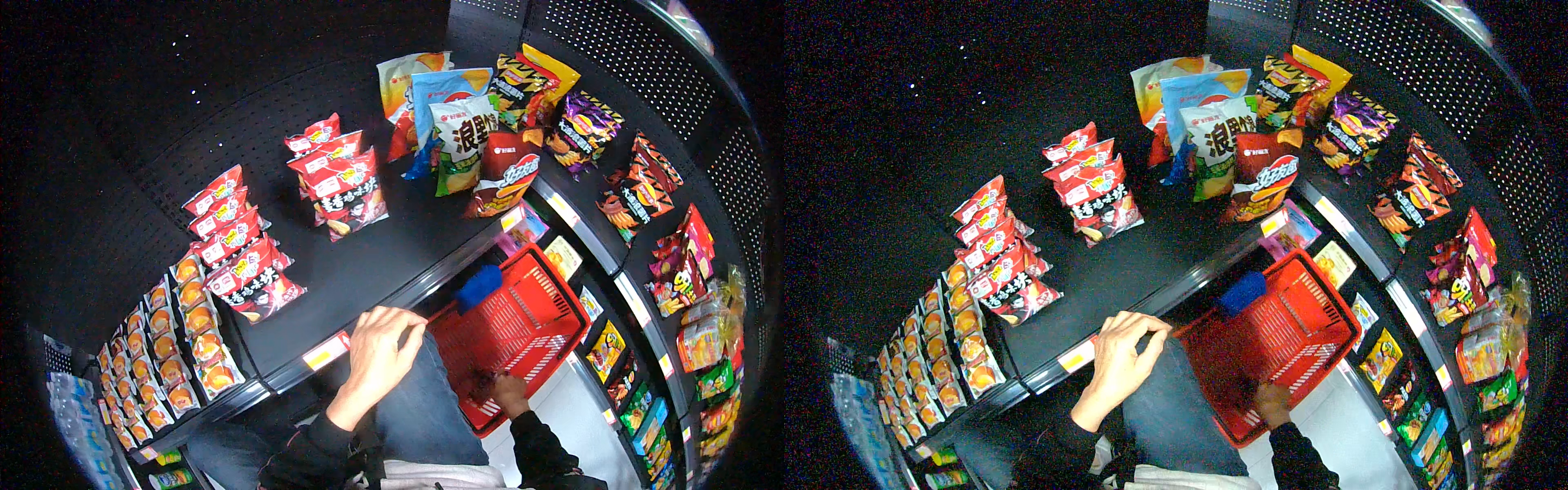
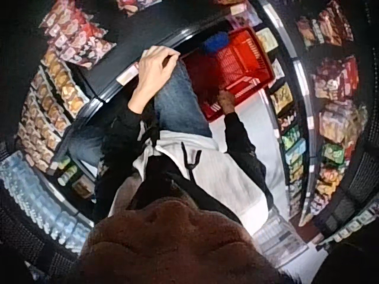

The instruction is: The person removes snack packets from a shelf, places them into a red basket, wipes the shelf with a blue cloth, then restacks the packets back onto the shelf. The person repeats this process for multiple snack types.

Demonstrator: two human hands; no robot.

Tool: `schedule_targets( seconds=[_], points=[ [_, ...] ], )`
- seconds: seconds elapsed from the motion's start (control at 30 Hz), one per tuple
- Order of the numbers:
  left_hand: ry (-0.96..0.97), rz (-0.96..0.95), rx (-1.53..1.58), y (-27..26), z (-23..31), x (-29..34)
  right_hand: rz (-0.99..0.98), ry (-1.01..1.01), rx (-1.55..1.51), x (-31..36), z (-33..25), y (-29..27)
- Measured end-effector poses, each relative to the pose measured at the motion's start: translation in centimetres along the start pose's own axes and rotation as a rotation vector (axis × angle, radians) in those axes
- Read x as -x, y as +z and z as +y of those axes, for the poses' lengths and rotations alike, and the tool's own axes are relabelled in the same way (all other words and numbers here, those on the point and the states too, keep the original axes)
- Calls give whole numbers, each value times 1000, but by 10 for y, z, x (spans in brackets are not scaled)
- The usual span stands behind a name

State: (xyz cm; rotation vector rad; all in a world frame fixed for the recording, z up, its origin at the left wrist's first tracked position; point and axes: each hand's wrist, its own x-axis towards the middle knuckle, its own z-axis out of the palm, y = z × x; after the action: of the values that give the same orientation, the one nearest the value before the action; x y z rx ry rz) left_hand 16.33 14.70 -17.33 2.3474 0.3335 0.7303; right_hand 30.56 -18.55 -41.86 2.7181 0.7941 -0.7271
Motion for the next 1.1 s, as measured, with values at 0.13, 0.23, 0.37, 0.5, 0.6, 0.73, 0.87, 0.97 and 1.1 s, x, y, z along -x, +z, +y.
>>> schedule_targets(
  seconds=[0.13,0.23,0.37,0.5,0.6,0.73,0.87,0.97,1.1],
  points=[
    [10,14,-3,1,0,0,65,24,-58,4,-11,11],
    [7,17,-5,1,0,0,106,114,-215,-1,-24,16],
    [-5,4,-6,-1,1,1,198,172,-403,-9,-36,19],
    [-26,-20,17,-3,1,2,251,209,-376,-12,-29,1],
    [-17,-31,15,-4,0,1,465,148,-452,-8,-13,-36],
    [0,-23,25,-4,-1,1,708,-19,-445,6,17,-109],
    [-22,-46,65,-7,-2,0,970,-51,-740,21,11,-204],
    [-86,-20,181,-10,-1,-3,1101,-306,-670,43,-4,-280],
    [-160,-1,227,-17,-5,-13,1273,-577,-635,38,-58,-359]
  ],
)
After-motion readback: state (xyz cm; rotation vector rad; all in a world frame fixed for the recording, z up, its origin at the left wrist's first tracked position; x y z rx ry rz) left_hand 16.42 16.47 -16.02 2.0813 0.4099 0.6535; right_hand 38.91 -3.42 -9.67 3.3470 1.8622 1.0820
